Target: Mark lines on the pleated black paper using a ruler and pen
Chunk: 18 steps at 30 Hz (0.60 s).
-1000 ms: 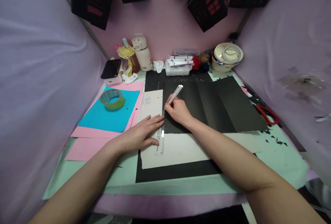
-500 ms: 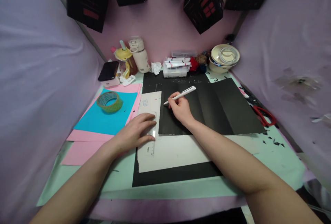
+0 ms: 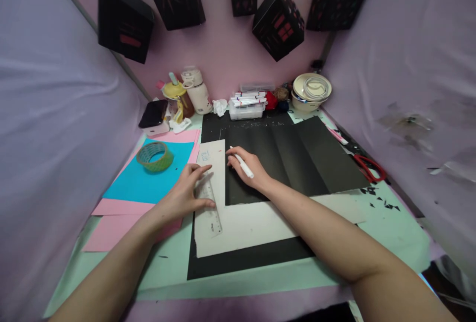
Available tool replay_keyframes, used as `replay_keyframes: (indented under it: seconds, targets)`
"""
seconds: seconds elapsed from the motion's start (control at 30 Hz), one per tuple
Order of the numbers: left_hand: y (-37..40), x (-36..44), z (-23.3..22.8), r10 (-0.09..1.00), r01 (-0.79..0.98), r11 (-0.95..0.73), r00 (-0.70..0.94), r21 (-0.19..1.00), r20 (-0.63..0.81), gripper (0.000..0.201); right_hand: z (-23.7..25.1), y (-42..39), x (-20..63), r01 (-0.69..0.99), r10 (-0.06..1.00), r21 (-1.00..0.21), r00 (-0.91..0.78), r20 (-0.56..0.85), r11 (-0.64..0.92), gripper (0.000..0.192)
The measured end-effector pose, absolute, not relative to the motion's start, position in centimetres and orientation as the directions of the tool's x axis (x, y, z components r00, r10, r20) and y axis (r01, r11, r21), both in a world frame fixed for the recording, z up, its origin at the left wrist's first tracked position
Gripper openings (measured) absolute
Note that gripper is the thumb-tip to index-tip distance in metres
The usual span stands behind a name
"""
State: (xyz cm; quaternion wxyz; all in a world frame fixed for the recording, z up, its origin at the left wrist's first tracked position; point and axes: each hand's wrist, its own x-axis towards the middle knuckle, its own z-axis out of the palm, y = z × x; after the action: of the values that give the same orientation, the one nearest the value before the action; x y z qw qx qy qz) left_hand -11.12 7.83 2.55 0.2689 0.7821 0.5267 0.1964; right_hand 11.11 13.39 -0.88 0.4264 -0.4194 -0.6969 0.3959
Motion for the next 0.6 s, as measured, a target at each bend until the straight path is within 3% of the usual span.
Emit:
replay_keyframes:
  seconds: [0.13,0.27,0.33,0.6]
  targets:
    - [8.2,-11.1,2.8,0.979,0.541,-0.132,0.205,0.83,0.023,0.056,-0.8,13.0,10.9,0.444,0.863,-0.748,-0.362,0.353,0.493,0.025]
    - [8.3,-10.8,3.1,0.993,0.213,0.031,0.105,0.976,-0.055,0.054,-0.9,12.2,10.5,0.623,0.862,-0.596,-0.392,0.322,0.506,0.059]
    - [8.2,-10.8,3.2,0.994,0.085,0.058,0.09,0.995,-0.066,0.056,-1.0,11.8,10.4,0.668,0.88,-0.574,-0.39,0.272,0.473,0.067]
    - [8.2,-11.3,4.3,0.982,-0.242,0.186,0.014,0.952,-0.189,0.057,0.3,10.8,10.2,0.637,0.903,-0.652,-0.382,0.196,0.411,0.06]
